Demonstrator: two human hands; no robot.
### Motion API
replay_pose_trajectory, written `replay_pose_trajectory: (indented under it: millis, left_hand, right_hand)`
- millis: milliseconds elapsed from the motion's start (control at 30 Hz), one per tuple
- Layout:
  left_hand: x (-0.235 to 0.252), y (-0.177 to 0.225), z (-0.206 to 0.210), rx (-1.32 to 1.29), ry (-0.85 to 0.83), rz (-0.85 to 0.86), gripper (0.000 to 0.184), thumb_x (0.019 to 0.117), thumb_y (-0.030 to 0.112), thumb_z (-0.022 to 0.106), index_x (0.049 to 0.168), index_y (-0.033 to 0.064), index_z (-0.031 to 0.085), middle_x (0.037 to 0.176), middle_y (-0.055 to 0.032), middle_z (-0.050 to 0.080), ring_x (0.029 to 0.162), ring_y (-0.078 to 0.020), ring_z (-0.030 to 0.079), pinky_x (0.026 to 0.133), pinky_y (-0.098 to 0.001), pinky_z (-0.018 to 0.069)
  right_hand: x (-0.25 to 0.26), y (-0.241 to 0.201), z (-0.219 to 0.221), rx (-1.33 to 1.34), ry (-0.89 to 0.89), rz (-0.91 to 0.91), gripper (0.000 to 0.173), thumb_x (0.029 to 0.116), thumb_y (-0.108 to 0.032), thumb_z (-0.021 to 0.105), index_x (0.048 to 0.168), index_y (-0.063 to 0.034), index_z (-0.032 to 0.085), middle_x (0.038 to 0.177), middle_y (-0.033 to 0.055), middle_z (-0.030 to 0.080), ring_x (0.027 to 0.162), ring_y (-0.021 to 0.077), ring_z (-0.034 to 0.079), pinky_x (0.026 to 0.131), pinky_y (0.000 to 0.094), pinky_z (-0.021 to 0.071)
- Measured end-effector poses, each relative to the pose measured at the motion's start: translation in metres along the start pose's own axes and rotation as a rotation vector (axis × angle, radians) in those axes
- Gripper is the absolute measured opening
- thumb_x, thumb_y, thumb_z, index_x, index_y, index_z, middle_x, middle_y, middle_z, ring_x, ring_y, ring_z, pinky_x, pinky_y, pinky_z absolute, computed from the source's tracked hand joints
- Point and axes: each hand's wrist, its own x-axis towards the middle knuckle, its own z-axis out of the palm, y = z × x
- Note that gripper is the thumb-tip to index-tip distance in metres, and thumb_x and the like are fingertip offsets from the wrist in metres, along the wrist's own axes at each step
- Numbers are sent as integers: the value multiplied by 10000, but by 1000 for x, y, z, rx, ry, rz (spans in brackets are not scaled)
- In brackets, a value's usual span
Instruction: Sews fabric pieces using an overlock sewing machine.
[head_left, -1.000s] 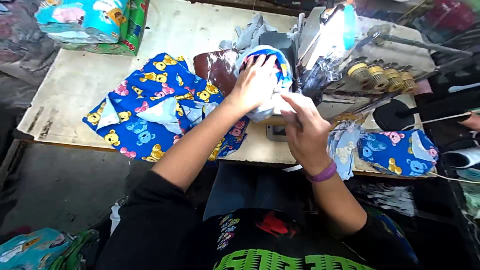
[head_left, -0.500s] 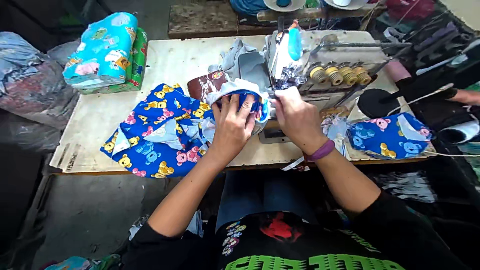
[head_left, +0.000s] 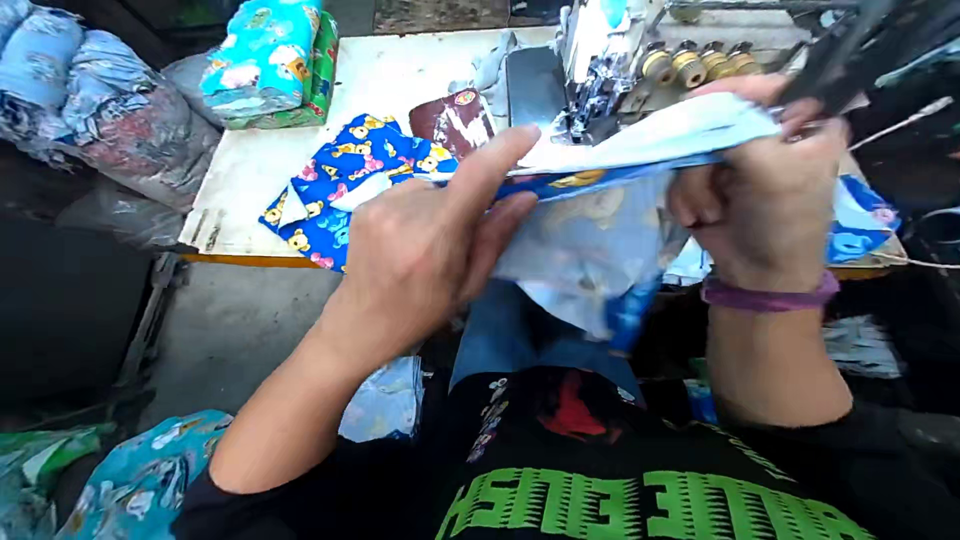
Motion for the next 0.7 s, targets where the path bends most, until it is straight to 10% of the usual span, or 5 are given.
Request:
replay_pose_trajectory:
  millis: [100, 200, 400, 567, 700]
  left_hand:
    - [9, -58, 24, -70, -56, -161, 365, 1072, 191, 507, 1351, -22, 609, 731, -122, 659, 581, -191, 581, 572, -375, 484]
    - [-15, -127, 54, -79, -157, -476, 488, 1057, 203, 530, 1498, 0, 475, 1298, -174, 670, 1260, -315, 605, 1140, -554, 367]
    - [-116, -83, 106, 28, 220, -879, 440, 948, 338, 723, 1095, -68, 642, 1165, -256, 639, 1192, -426, 562, 1069, -625, 376]
    - [-143, -69, 158, 174, 228, -858, 567, 852, 395, 801, 1193, -12, 600, 1300, -213, 615, 1299, -407, 503, 1088, -641, 271]
    - [-130, -71, 146, 183, 98, -785, 483, 844, 259, 808, 1261, 41, 698, 1434, -243, 558, 1402, -518, 400, 1080, -766, 218]
  right_hand:
    - [34, 50, 29, -380, -120, 145, 351, 999, -168, 616, 1336, -102, 545, 771, -90, 602, 454, -14, 465, 400, 173, 439]
    - [36, 88, 43, -904, -181, 69, 481, 1102, -278, 477, 1505, -15, 481, 1184, 169, 716, 896, 268, 714, 803, 459, 572]
    - [-43, 152, 78, -996, -260, -123, 356, 909, -289, 759, 943, 58, 688, 890, 209, 657, 643, 316, 654, 530, 456, 543]
    - [-39, 151, 58, -914, -306, -94, 192, 983, -133, 654, 988, 45, 725, 953, 182, 698, 774, 262, 689, 674, 405, 582]
    - [-35, 56, -11, -573, 95, 49, 145, 1025, -238, 630, 1111, -122, 626, 888, -99, 655, 659, -34, 581, 598, 170, 516]
